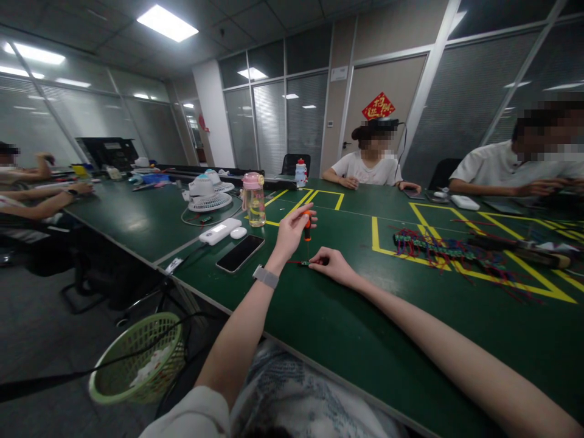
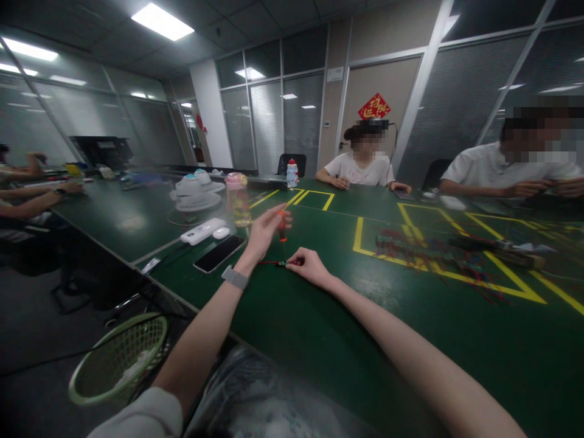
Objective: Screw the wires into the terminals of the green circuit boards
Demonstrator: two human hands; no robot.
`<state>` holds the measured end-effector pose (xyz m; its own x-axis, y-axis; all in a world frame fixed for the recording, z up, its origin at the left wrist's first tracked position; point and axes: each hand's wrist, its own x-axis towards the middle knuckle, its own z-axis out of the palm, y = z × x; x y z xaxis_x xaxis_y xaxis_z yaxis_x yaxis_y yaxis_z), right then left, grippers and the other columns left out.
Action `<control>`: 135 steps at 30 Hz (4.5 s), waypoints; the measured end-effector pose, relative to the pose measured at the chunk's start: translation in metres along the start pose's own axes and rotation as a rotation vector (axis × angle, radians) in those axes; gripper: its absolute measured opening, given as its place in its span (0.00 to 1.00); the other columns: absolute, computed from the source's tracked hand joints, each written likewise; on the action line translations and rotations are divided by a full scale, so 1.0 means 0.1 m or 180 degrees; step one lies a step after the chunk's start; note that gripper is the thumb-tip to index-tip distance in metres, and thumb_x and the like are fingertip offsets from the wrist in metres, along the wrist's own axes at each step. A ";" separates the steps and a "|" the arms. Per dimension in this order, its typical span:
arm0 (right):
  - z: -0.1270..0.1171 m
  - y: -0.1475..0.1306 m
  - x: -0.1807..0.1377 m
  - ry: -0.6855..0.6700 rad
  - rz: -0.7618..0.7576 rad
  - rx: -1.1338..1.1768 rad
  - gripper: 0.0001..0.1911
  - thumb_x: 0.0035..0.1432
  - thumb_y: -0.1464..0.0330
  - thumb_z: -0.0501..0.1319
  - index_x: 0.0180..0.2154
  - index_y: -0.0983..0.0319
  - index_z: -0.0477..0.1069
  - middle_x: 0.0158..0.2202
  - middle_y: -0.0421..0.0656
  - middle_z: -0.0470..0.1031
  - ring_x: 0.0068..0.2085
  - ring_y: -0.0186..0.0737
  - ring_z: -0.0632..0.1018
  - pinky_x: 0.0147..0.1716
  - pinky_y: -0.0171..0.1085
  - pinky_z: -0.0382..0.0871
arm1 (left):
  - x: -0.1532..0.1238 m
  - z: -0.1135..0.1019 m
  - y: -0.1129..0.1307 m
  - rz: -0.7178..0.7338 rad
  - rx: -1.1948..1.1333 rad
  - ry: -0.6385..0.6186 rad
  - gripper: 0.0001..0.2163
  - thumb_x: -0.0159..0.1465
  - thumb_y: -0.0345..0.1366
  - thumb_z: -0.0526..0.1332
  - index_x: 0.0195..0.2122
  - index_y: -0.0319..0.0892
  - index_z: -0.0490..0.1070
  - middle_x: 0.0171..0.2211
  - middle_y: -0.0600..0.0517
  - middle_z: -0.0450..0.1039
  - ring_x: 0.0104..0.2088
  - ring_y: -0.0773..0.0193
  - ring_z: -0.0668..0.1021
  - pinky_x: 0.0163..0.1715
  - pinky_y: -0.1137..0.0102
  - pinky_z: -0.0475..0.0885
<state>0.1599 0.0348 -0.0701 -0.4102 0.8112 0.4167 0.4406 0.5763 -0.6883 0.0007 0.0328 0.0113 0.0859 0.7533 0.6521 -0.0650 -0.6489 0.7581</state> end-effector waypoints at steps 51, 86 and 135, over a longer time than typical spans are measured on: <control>0.00 0.01 0.00 0.0015 -0.0017 0.0006 0.06 0.49 0.68 0.66 0.30 0.64 0.77 0.28 0.41 0.70 0.29 0.34 0.71 0.29 0.34 0.66 | -0.03 0.01 0.06 0.0204 0.0819 0.0391 0.12 0.56 0.38 0.64 0.42 0.45 0.74 0.41 0.50 0.68 0.39 0.66 0.74 0.39 0.71 0.72; 0.04 -0.66 0.35 0.0938 -0.0177 0.0383 0.13 0.51 0.59 0.64 0.29 0.64 0.77 0.27 0.41 0.74 0.29 0.36 0.71 0.32 0.35 0.62 | -0.43 -1.19 0.04 -0.2253 0.4547 -0.0011 0.34 0.51 0.49 0.64 0.56 0.37 0.62 0.50 0.31 0.66 0.50 0.38 0.70 0.45 0.51 0.65; 0.00 -0.74 0.33 0.0792 -0.0199 0.0399 0.11 0.50 0.61 0.64 0.29 0.64 0.77 0.28 0.42 0.74 0.30 0.38 0.72 0.33 0.36 0.63 | -0.64 -1.19 0.25 0.0171 0.3458 0.4229 0.41 0.54 0.44 0.63 0.60 0.33 0.39 0.60 0.35 0.48 0.62 0.50 0.56 0.62 0.60 0.52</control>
<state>0.1141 0.0189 -0.0053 -0.2180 0.7828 0.5829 0.3122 0.6218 -0.7183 -0.1247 -0.0189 -0.0101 -0.7500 -0.0685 0.6579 0.6604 -0.0216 0.7506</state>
